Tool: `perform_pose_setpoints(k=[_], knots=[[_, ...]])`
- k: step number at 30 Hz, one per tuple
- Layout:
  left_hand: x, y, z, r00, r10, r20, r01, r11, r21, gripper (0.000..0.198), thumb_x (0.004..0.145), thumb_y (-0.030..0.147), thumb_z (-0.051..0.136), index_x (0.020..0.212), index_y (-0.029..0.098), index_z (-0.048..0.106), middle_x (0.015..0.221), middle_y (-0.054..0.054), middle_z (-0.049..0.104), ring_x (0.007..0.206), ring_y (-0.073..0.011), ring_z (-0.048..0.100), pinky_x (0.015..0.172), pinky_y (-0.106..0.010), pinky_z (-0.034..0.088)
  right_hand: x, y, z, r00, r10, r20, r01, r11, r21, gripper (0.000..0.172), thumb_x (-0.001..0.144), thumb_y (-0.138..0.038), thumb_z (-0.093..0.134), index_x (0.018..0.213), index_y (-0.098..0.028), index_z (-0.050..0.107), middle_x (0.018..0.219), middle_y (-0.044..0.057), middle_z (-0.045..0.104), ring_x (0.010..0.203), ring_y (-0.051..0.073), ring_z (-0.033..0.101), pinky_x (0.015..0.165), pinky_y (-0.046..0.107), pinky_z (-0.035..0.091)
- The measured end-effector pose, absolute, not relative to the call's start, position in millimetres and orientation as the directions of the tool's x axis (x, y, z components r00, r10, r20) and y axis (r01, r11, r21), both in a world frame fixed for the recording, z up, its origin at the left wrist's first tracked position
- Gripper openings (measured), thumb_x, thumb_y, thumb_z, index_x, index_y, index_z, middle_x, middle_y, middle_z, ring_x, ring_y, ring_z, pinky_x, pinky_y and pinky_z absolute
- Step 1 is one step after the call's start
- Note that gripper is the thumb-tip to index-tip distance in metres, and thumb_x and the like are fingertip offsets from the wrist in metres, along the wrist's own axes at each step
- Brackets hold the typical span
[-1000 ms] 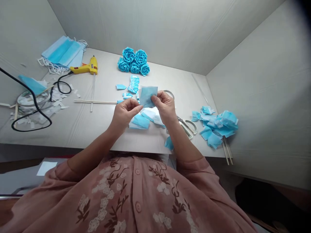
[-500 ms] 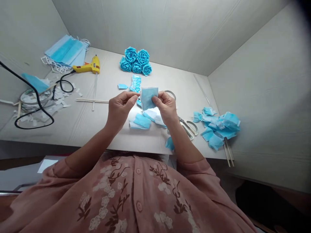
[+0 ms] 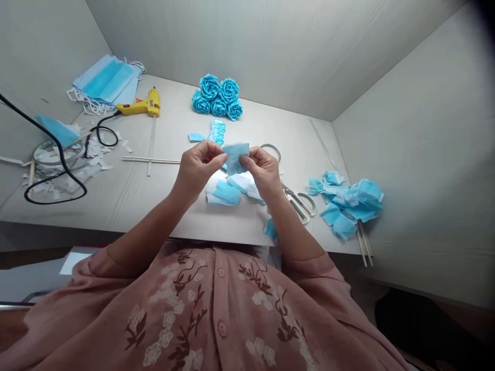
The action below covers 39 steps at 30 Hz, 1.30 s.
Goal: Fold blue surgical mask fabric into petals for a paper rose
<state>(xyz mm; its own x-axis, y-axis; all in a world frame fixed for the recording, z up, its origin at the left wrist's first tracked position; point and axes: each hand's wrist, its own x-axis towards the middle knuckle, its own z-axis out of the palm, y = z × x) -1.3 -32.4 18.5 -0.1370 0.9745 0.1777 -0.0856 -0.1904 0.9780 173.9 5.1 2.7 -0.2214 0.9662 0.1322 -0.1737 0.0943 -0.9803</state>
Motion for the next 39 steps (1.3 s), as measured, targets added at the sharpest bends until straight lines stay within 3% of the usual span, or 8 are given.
perform_pose_setpoints(k=[9, 12, 15, 19, 25, 32, 35, 39], knots=[[-6, -29, 12, -0.203, 0.952, 0.227, -0.101, -0.251, 0.963, 0.021, 0.080, 0.029, 0.079, 0.077, 0.020, 0.060, 0.081, 0.000, 0.061, 0.078, -0.0133, 0.057, 0.075, -0.026, 0.050, 174, 5, 4, -0.209, 0.970, 0.121, -0.179, 0.084, -0.980, 0.059, 0.057, -0.069, 0.096, 0.074, -0.022, 0.066, 0.068, -0.005, 0.064, 0.064, 0.011, 0.056, 0.065, 0.028, 0.053], [-12, -20, 5, -0.227, 0.936, 0.271, -0.187, -0.314, 0.931, 0.031, 0.083, 0.040, 0.082, 0.099, 0.023, 0.063, 0.101, -0.004, 0.067, 0.093, -0.0167, 0.065, 0.082, -0.028, 0.054, 174, 5, 3, -0.215, 0.969, 0.123, -0.158, 0.090, -0.983, 0.061, 0.057, -0.072, 0.095, 0.074, -0.022, 0.064, 0.066, -0.005, 0.061, 0.063, 0.011, 0.054, 0.064, 0.028, 0.052], [-15, -13, -1, -0.089, 0.961, 0.263, -0.246, -0.277, 0.929, 0.060, 0.080, 0.046, 0.087, 0.130, 0.026, 0.059, 0.121, -0.009, 0.069, 0.106, -0.0212, 0.068, 0.085, -0.030, 0.056, 174, 4, 3, -0.239, 0.963, 0.125, -0.124, 0.098, -0.987, 0.062, 0.059, -0.074, 0.092, 0.076, -0.022, 0.064, 0.068, -0.005, 0.061, 0.065, 0.011, 0.055, 0.065, 0.029, 0.053], [-9, -13, -6, 0.038, 0.970, 0.242, -0.242, -0.226, 0.944, 0.081, 0.072, 0.029, 0.091, 0.144, 0.027, 0.054, 0.105, -0.005, 0.070, 0.090, -0.0195, 0.069, 0.076, -0.029, 0.056, 173, 2, 4, -0.251, 0.961, 0.115, -0.123, 0.086, -0.989, 0.060, 0.060, -0.072, 0.093, 0.076, -0.022, 0.065, 0.068, -0.004, 0.061, 0.065, 0.012, 0.055, 0.066, 0.029, 0.053], [-9, -14, -6, -0.009, 0.967, 0.256, -0.199, -0.253, 0.947, 0.062, 0.080, 0.017, 0.074, 0.139, 0.024, 0.057, 0.084, 0.001, 0.064, 0.073, -0.0144, 0.063, 0.071, -0.028, 0.055, 174, 3, 4, -0.212, 0.970, 0.118, -0.164, 0.084, -0.983, 0.056, 0.060, -0.068, 0.095, 0.075, -0.021, 0.068, 0.066, -0.005, 0.061, 0.064, 0.011, 0.054, 0.066, 0.028, 0.052], [-7, -18, -2, -0.030, 0.963, 0.268, -0.145, -0.270, 0.952, 0.060, 0.079, 0.015, 0.073, 0.136, 0.024, 0.058, 0.081, 0.002, 0.062, 0.075, -0.0148, 0.062, 0.073, -0.028, 0.054, 178, 6, 2, -0.274, 0.960, 0.059, -0.115, 0.028, -0.993, 0.068, 0.074, -0.090, 0.070, 0.080, -0.022, 0.068, 0.067, -0.003, 0.054, 0.068, 0.013, 0.056, 0.067, 0.029, 0.050], [-2, -23, 4, -0.037, 0.971, 0.235, -0.149, -0.238, 0.960, 0.059, 0.075, 0.016, 0.075, 0.132, 0.024, 0.062, 0.078, 0.003, 0.060, 0.073, -0.0149, 0.061, 0.071, -0.028, 0.053, 177, 5, 2, -0.244, 0.961, 0.129, -0.064, 0.117, -0.991, 0.067, 0.073, -0.086, 0.076, 0.069, -0.022, 0.059, 0.066, -0.004, 0.048, 0.064, 0.011, 0.046, 0.061, 0.028, 0.042], [-1, -24, 5, -0.038, 0.982, 0.185, -0.214, -0.189, 0.958, 0.055, 0.076, 0.019, 0.078, 0.128, 0.025, 0.064, 0.076, 0.003, 0.063, 0.068, -0.0152, 0.063, 0.073, -0.031, 0.057, 176, 2, 1, -0.074, 0.967, 0.242, 0.021, 0.244, -0.969, 0.064, 0.073, -0.084, 0.078, 0.073, -0.022, 0.061, 0.068, -0.003, 0.048, 0.065, 0.011, 0.042, 0.058, 0.028, 0.036]])
